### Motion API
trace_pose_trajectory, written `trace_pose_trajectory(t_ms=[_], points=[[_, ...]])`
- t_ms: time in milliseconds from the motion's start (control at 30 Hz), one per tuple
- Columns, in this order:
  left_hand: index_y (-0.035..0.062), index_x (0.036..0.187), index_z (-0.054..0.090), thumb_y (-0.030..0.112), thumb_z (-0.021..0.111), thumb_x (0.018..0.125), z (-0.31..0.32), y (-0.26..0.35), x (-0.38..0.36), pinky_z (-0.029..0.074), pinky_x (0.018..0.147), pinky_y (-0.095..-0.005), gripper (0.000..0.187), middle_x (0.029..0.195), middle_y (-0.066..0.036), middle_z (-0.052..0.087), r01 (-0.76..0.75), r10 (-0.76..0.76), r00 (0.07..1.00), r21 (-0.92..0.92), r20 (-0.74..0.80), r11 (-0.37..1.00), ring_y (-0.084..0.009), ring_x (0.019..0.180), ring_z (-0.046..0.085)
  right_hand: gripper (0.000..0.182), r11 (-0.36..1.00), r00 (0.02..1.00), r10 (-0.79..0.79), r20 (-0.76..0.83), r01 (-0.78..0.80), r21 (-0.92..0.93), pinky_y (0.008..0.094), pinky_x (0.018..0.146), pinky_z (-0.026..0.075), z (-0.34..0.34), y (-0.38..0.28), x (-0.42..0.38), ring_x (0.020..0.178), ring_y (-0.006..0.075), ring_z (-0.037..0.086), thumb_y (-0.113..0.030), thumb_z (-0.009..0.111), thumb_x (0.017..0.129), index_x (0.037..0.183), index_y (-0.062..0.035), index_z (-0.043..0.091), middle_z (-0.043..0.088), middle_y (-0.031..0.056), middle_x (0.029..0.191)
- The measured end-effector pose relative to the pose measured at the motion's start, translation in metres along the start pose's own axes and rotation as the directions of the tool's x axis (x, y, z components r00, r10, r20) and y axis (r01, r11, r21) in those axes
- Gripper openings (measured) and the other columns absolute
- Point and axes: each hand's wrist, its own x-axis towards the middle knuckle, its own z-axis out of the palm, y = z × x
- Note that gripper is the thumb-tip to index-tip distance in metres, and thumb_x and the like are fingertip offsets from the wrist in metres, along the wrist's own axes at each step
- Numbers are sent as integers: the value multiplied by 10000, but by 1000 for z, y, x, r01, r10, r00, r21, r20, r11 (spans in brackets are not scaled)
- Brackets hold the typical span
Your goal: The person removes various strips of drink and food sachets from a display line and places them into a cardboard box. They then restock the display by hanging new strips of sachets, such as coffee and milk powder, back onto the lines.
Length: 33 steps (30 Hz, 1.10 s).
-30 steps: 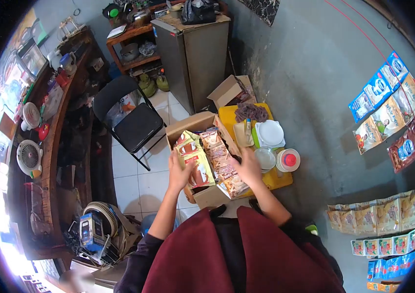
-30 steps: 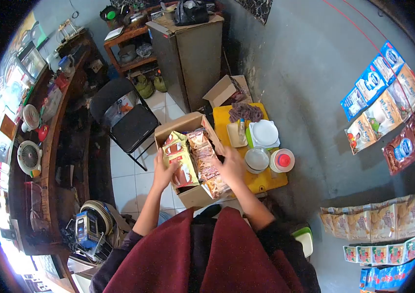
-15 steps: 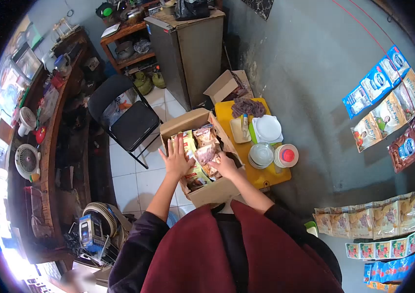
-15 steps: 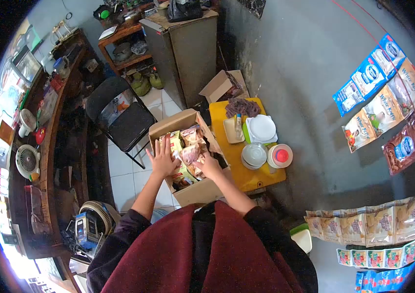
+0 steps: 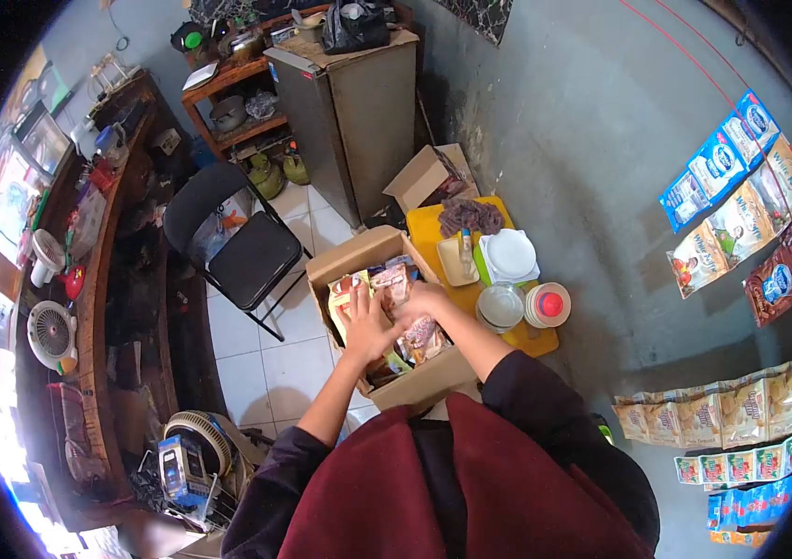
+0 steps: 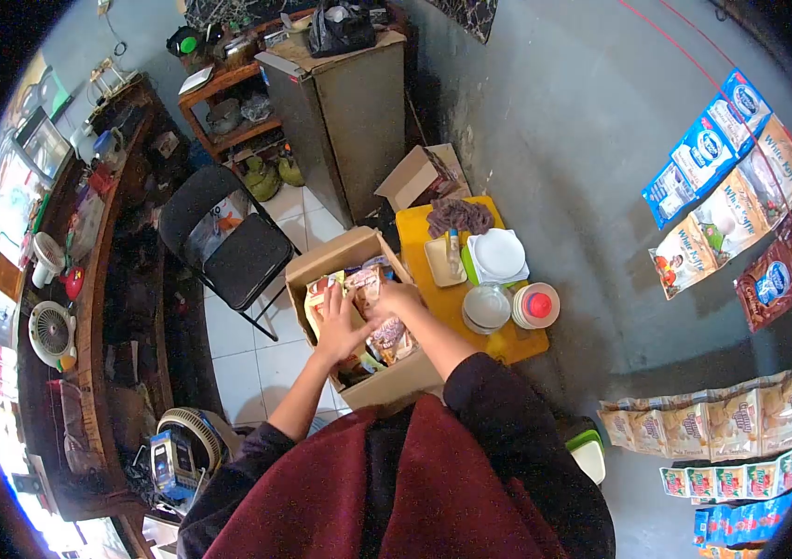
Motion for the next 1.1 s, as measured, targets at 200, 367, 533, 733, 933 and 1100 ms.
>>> trace_pose_trajectory(t_ms=[200,367,533,733,933,1100], points=[[167,1290,297,603,568,610,-9,15,-5,48,933,-624,852,1373,-152,162,-41,24,995,-184,-94,982,-336,1271,109,335,623,850,-103,-517,460,633,389,735,453,19,13,28,917,285,559,-128,586,704,1020,-38,522,573,132,1007],[209,1318,261,654,535,588,15,3,12,18,905,-661,897,1404,-103,84,-87,62,987,172,146,981,-307,1291,-24,294,965,768,-102,-632,232,125,376,697,457,26,1,13,850,301,554,-87,519,745,1037,-53,500,521,129,1040],[202,1354,83,706,506,560,30,-11,37,16,900,-669,1032,1404,-88,-91,-78,-23,929,257,368,963,-307,1280,-117,470,908,654,-389,-649,393,-148,407,915,325,58,12,-51,1144,315,361,-165,563,718,1161,-76,434,370,156,1238],[28,1320,177,515,601,644,64,-28,35,75,1036,-417,935,1364,-245,55,-269,245,949,102,200,958,-389,1265,12,636,916,777,-355,-520,400,-29,411,988,235,127,44,-12,1231,316,210,-227,591,687,1244,-60,333,247,157,1324],[94,1342,106,667,611,515,6,-1,65,136,950,-590,1125,1403,-135,-10,-226,-73,704,320,706,920,-336,1282,2,647,880,876,-249,-413,383,281,379,977,258,21,65,-146,1204,307,283,-291,600,727,1262,-67,314,313,149,1297],[-1,1114,451,323,619,712,-101,114,79,348,871,-400,543,1135,-207,470,-418,444,779,-160,442,894,-330,1077,437,438,941,433,190,-881,177,290,348,932,324,-62,110,-369,1122,263,409,-250,614,742,1117,-72,474,453,115,1178]])
